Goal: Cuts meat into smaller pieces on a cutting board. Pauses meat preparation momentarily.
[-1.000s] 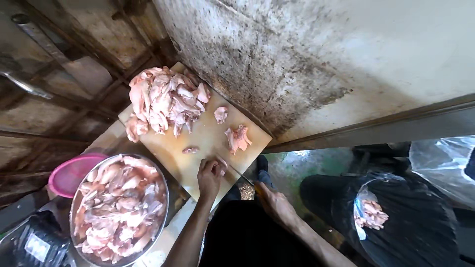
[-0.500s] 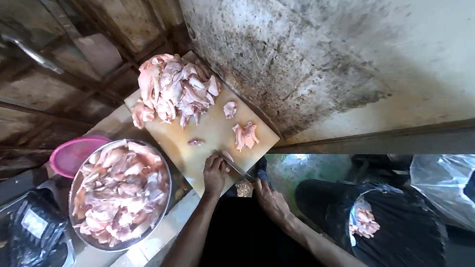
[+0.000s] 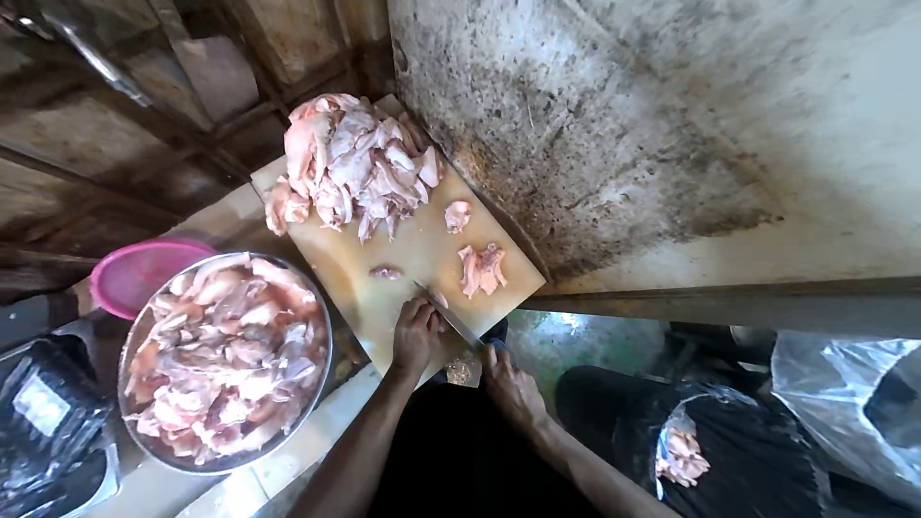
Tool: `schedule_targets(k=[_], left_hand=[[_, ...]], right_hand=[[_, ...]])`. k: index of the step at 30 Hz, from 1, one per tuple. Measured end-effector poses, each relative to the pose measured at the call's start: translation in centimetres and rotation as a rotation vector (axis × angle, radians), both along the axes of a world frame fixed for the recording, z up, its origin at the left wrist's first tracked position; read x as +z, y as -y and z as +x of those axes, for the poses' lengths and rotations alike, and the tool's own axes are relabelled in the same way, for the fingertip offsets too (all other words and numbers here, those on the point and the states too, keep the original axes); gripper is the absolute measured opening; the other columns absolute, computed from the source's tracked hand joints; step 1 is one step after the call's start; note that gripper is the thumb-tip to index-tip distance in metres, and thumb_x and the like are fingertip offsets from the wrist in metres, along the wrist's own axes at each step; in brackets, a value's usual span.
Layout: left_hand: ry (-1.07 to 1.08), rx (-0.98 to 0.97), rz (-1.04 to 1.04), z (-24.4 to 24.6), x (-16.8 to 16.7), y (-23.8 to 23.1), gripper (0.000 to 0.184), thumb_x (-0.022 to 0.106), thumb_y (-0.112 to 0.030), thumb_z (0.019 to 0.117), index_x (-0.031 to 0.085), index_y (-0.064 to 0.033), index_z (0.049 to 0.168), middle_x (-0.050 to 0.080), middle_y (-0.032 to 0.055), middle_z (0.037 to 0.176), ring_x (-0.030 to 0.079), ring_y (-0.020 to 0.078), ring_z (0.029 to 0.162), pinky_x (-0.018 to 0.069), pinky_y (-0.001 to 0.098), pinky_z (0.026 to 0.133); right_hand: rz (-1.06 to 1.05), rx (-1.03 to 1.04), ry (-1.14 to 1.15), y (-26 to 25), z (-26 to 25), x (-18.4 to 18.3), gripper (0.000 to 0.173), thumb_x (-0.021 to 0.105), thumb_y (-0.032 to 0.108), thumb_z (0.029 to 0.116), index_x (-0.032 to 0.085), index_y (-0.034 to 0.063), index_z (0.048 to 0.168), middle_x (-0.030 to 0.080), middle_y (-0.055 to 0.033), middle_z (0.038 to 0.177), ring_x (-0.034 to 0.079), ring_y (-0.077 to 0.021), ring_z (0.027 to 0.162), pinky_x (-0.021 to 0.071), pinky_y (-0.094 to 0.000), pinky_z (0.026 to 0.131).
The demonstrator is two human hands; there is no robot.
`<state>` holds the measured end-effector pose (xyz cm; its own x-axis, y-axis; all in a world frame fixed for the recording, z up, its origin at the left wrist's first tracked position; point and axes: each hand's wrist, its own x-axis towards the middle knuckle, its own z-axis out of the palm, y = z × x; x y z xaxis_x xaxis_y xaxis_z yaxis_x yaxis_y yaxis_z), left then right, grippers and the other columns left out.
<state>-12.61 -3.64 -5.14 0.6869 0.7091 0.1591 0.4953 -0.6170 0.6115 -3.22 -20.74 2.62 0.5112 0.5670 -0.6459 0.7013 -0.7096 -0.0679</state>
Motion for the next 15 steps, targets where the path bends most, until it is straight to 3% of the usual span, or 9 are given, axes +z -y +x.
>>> schedule_targets(k=[4,7,11,15], left_hand=[[-0.034,0.017,-0.013,0.0,0.0,0.1,0.012,0.071,-0.015,0.0945,0.078,-0.0063,0.099,0.071,0.0083,0.115,0.068,0.0228,0.107,0.0582,0.0374,0.096],[-0.070,0.032,-0.030,0.1,0.2,0.0,0.013,0.071,-0.018,0.0955,0.078,-0.0079,0.099,0.071,0.0070,0.116,0.068,0.0211,0.107,0.0584,0.0367,0.095],[-0.195,0.046,-0.149,0.4,1.7,-0.8,0.016,0.069,-0.022,0.0969,0.078,-0.0104,0.103,0.069,0.0047,0.118,0.068,0.0168,0.108,0.0585,0.0352,0.096],[-0.270,0.108,-0.127,1.9,3.5,-0.7,0.023,0.071,-0.025,0.0948,0.076,-0.0135,0.114,0.070,0.0096,0.118,0.069,0.0248,0.106,0.0600,0.0435,0.090]], right_hand=[[-0.025,-0.008,0.005,4.2,1.4,1.4,0.039,0.042,0.021,0.1082,0.046,0.0102,0.146,0.065,-0.0225,0.123,0.073,-0.0420,0.087,0.0602,-0.0562,0.072],[-0.044,-0.092,-0.161,6.9,3.1,2.7,0.036,0.041,0.032,0.1078,0.051,0.0134,0.137,0.071,-0.0201,0.105,0.073,-0.0418,0.092,0.0585,-0.0589,0.077],[0.220,-0.141,-0.352,11.5,6.1,1.5,0.037,0.055,0.037,0.1018,0.059,0.0126,0.129,0.070,-0.0145,0.088,0.072,-0.0336,0.081,0.0583,-0.0550,0.075],[0.425,-0.324,-0.367,13.1,6.6,1.1,0.040,0.057,0.036,0.1009,0.055,0.0122,0.134,0.068,-0.0085,0.084,0.069,-0.0244,0.072,0.0588,-0.0478,0.067]])
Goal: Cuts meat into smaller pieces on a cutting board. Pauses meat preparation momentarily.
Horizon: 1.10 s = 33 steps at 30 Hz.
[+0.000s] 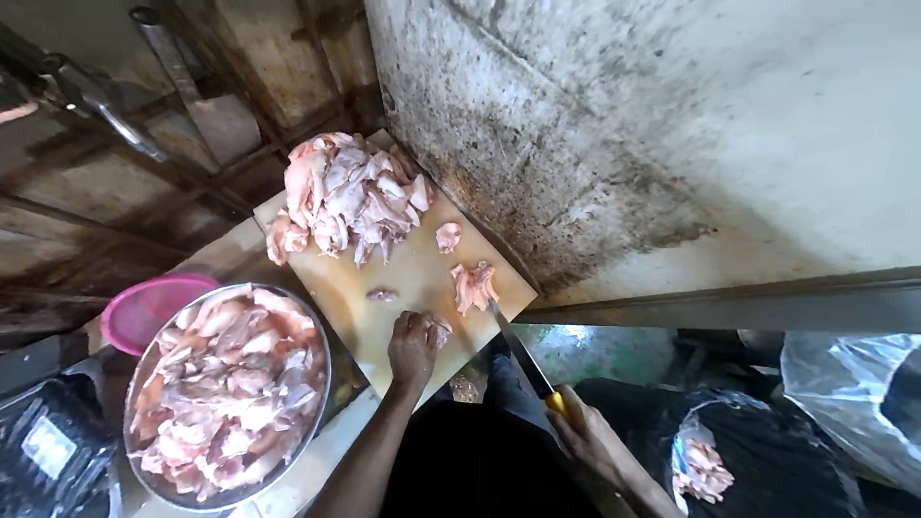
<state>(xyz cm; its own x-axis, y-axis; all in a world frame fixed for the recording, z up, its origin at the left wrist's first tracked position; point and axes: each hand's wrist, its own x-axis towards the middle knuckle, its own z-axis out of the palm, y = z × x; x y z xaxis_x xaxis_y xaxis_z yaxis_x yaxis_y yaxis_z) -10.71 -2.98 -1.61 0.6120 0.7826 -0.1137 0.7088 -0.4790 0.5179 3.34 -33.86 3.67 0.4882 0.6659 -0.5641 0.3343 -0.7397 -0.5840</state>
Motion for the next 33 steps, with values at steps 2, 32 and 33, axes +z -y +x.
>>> schedule_targets(k=[2,32,33], left_hand=[[-0.095,0.003,-0.035,1.4,0.9,0.0,0.028,0.069,-0.026,0.0959,0.071,-0.0132,0.121,0.071,0.0100,0.111,0.070,0.0267,0.104,0.0597,0.0453,0.088],[0.155,-0.039,0.095,0.6,-1.5,0.8,0.008,0.075,-0.008,0.0871,0.079,-0.0034,0.092,0.071,0.0112,0.103,0.071,0.0205,0.096,0.0614,0.0355,0.088],[0.114,-0.055,0.095,0.9,-1.3,0.6,0.007,0.075,-0.008,0.0874,0.079,-0.0035,0.090,0.072,0.0107,0.103,0.071,0.0212,0.098,0.0608,0.0366,0.089]], right_hand=[[0.048,-0.036,-0.001,-0.5,-0.4,-0.7,0.041,0.056,0.038,0.1023,0.053,0.0133,0.136,0.068,-0.0065,0.084,0.069,-0.0219,0.070,0.0597,-0.0461,0.066],[-0.045,0.170,0.116,-9.8,-5.9,-1.8,0.060,0.047,0.025,0.1063,0.028,0.0440,0.161,0.056,-0.0224,0.134,0.071,-0.0367,0.084,0.0611,-0.0547,0.072],[-0.062,0.167,0.146,-9.4,-6.0,-1.7,0.062,0.047,0.024,0.1058,0.027,0.0454,0.161,0.057,-0.0228,0.133,0.071,-0.0366,0.083,0.0611,-0.0544,0.071]])
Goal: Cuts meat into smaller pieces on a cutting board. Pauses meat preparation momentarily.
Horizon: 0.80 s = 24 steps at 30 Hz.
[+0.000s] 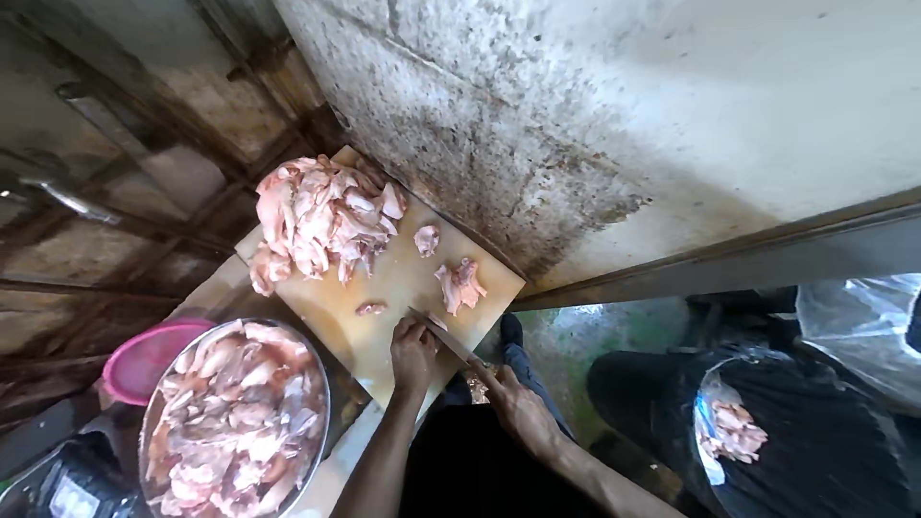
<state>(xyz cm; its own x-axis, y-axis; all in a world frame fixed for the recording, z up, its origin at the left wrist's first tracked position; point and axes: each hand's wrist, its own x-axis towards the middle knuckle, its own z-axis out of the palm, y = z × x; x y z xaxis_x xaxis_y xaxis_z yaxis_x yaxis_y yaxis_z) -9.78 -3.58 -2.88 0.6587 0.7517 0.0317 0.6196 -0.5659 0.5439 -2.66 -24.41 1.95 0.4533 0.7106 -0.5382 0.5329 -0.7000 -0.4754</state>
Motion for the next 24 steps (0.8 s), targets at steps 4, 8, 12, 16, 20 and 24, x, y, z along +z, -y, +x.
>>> schedule_targets(k=[4,8,12,16,20,24], left_hand=[[-0.066,-0.006,-0.047,0.3,0.3,-0.2,0.009,0.073,-0.008,0.0900,0.079,-0.0042,0.095,0.071,0.0105,0.108,0.069,0.0227,0.103,0.0588,0.0380,0.093],[-0.035,0.008,-0.048,0.0,0.0,-0.3,0.009,0.073,-0.010,0.0907,0.079,-0.0056,0.096,0.072,0.0092,0.108,0.069,0.0216,0.104,0.0589,0.0380,0.094],[-0.051,-0.004,-0.057,0.0,-0.2,-0.3,0.011,0.073,-0.013,0.0923,0.079,-0.0070,0.098,0.071,0.0083,0.106,0.069,0.0204,0.100,0.0595,0.0363,0.091],[-0.086,-0.008,-0.084,0.2,-0.1,-0.4,0.011,0.071,-0.012,0.0923,0.078,-0.0042,0.097,0.071,0.0098,0.110,0.070,0.0224,0.103,0.0591,0.0385,0.093],[-0.066,-0.015,-0.055,-0.1,0.0,-0.6,0.010,0.073,-0.014,0.0922,0.078,-0.0062,0.094,0.071,0.0080,0.105,0.070,0.0211,0.099,0.0600,0.0375,0.090],[-0.050,-0.020,-0.045,0.1,-0.1,-0.2,0.011,0.072,-0.014,0.0935,0.078,-0.0049,0.094,0.071,0.0093,0.103,0.070,0.0217,0.097,0.0599,0.0369,0.089]], right_hand=[[-0.065,0.018,0.098,-0.7,-0.6,-0.1,0.064,0.047,0.021,0.1049,0.028,0.0450,0.161,0.060,-0.0232,0.126,0.071,-0.0374,0.083,0.0607,-0.0535,0.069],[-0.064,0.035,0.122,0.1,-0.7,-0.1,0.065,0.047,0.021,0.1050,0.026,0.0465,0.161,0.063,-0.0211,0.125,0.072,-0.0378,0.087,0.0607,-0.0545,0.071],[-0.066,0.046,0.034,2.2,-0.2,0.3,0.060,0.043,0.030,0.1078,0.023,0.0459,0.162,0.066,-0.0179,0.122,0.072,-0.0362,0.081,0.0603,-0.0564,0.072],[-0.079,0.024,0.127,-1.2,-1.0,-0.4,0.064,0.046,0.019,0.1049,0.027,0.0426,0.162,0.062,-0.0210,0.127,0.072,-0.0371,0.085,0.0608,-0.0541,0.071],[-0.048,0.037,0.284,1.6,-0.8,-1.5,0.070,0.053,0.017,0.1021,0.028,0.0489,0.160,0.063,-0.0209,0.123,0.071,-0.0365,0.082,0.0609,-0.0521,0.066],[-0.035,0.051,0.312,1.9,-0.7,-1.7,0.070,0.054,0.015,0.1016,0.030,0.0463,0.160,0.064,-0.0208,0.120,0.071,-0.0366,0.081,0.0606,-0.0513,0.065]])
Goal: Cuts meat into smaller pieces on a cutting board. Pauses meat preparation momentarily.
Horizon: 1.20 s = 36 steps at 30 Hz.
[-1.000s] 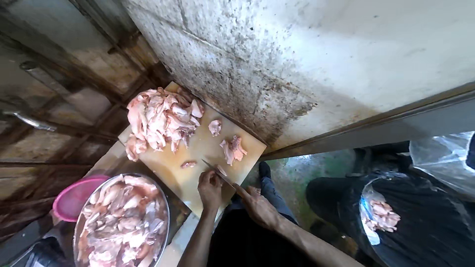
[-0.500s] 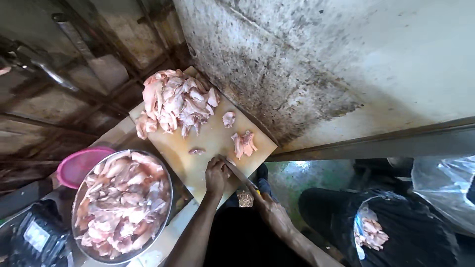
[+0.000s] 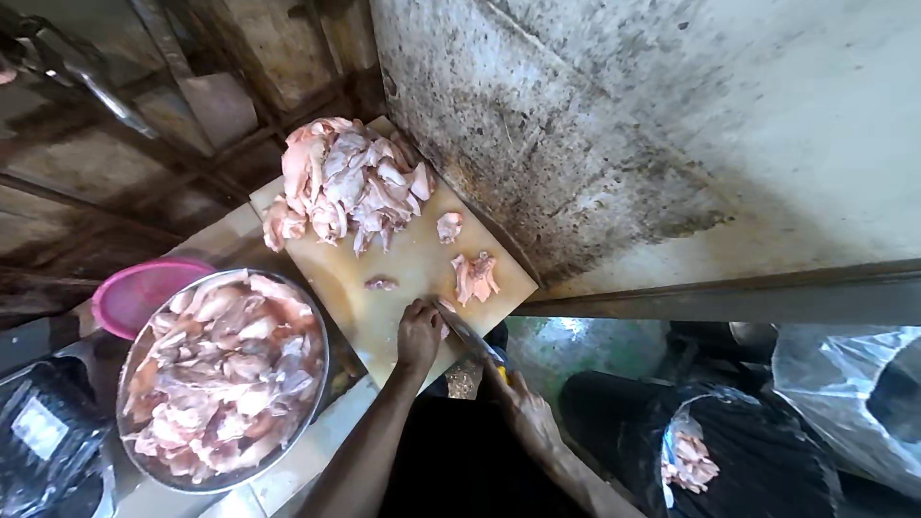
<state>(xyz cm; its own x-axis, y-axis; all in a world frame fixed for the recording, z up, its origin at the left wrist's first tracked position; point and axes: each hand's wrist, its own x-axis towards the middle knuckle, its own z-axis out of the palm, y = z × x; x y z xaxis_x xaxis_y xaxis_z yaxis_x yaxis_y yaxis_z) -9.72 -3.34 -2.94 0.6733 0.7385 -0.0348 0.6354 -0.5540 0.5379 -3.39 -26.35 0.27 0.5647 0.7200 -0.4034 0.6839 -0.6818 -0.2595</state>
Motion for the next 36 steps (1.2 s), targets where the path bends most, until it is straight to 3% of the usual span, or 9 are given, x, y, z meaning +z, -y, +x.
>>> schedule_targets(k=[3,8,13,15,21,27,30,34,36], left_hand=[[-0.005,0.009,0.015,-0.3,0.2,-0.4,0.010,0.072,-0.013,0.0927,0.077,-0.0051,0.092,0.071,0.0092,0.102,0.070,0.0227,0.096,0.0606,0.0389,0.088],[-0.012,-0.010,-0.007,-0.1,0.4,-0.2,0.010,0.072,-0.015,0.0933,0.078,-0.0069,0.092,0.071,0.0081,0.101,0.070,0.0210,0.095,0.0602,0.0372,0.088],[-0.021,-0.018,-0.002,-0.1,0.2,0.3,0.011,0.069,-0.011,0.0930,0.076,-0.0032,0.091,0.071,0.0106,0.105,0.071,0.0245,0.098,0.0605,0.0402,0.088],[-0.054,-0.001,-0.018,-0.2,0.4,-0.2,0.012,0.068,-0.013,0.0939,0.077,-0.0046,0.093,0.071,0.0096,0.107,0.071,0.0233,0.099,0.0603,0.0402,0.089],[-0.056,-0.001,-0.018,-0.2,0.5,0.2,0.015,0.068,-0.018,0.0962,0.078,-0.0065,0.093,0.071,0.0089,0.102,0.070,0.0223,0.096,0.0599,0.0383,0.089],[-0.162,0.000,-0.039,-0.7,1.1,-0.4,0.015,0.066,-0.016,0.0962,0.077,-0.0056,0.096,0.071,0.0090,0.107,0.071,0.0219,0.098,0.0592,0.0380,0.092],[-0.163,0.002,0.005,-1.5,1.0,-0.4,0.019,0.063,-0.018,0.0974,0.079,-0.0073,0.097,0.073,0.0074,0.107,0.072,0.0187,0.097,0.0592,0.0341,0.092],[-0.048,0.039,0.018,-2.7,0.3,-0.5,0.015,0.069,-0.017,0.0931,0.079,-0.0062,0.095,0.072,0.0082,0.100,0.071,0.0161,0.087,0.0610,0.0322,0.084],[0.016,0.048,-0.003,-3.1,-0.3,-0.6,0.013,0.072,-0.016,0.0912,0.079,-0.0058,0.095,0.071,0.0078,0.098,0.070,0.0137,0.083,0.0613,0.0299,0.081]], right_hand=[[-0.002,-0.009,-0.014,-2.2,-0.2,-0.4,0.067,0.050,0.019,0.1021,0.030,0.0465,0.160,0.064,-0.0193,0.123,0.072,-0.0354,0.080,0.0604,-0.0511,0.065],[-0.019,-0.015,-0.017,1.0,0.1,1.2,0.066,0.054,0.021,0.1026,0.033,0.0463,0.159,0.066,-0.0201,0.115,0.071,-0.0346,0.072,0.0600,-0.0518,0.062],[-0.045,-0.027,-0.167,-5.5,0.1,1.5,0.059,0.044,0.022,0.1064,0.031,0.0411,0.161,0.063,-0.0183,0.128,0.072,-0.0359,0.086,0.0608,-0.0536,0.074],[-0.044,-0.019,-0.198,-6.2,0.7,1.7,0.057,0.044,0.025,0.1070,0.032,0.0413,0.160,0.063,-0.0175,0.129,0.072,-0.0362,0.086,0.0605,-0.0548,0.075],[-0.022,-0.039,-0.229,1.0,1.0,1.1,0.061,0.046,0.027,0.1069,0.026,0.0472,0.161,0.065,-0.0169,0.129,0.072,-0.0355,0.077,0.0603,-0.0568,0.069],[-0.008,-0.005,-0.327,-6.9,2.1,1.5,0.055,0.042,0.028,0.1081,0.030,0.0418,0.161,0.067,-0.0168,0.126,0.072,-0.0379,0.095,0.0589,-0.0585,0.082],[-0.005,0.014,-0.378,-8.4,3.3,1.9,0.058,0.043,0.027,0.1077,0.028,0.0428,0.161,0.067,-0.0185,0.124,0.071,-0.0390,0.100,0.0579,-0.0596,0.085],[0.160,0.006,-0.498,-4.8,4.8,0.6,0.056,0.048,0.029,0.1063,0.035,0.0392,0.160,0.071,-0.0157,0.119,0.072,-0.0345,0.101,0.0568,-0.0587,0.090],[0.223,-0.015,-0.658,-2.3,6.1,-0.2,0.057,0.051,0.030,0.1065,0.035,0.0373,0.160,0.070,-0.0136,0.123,0.072,-0.0291,0.101,0.0569,-0.0541,0.092]])
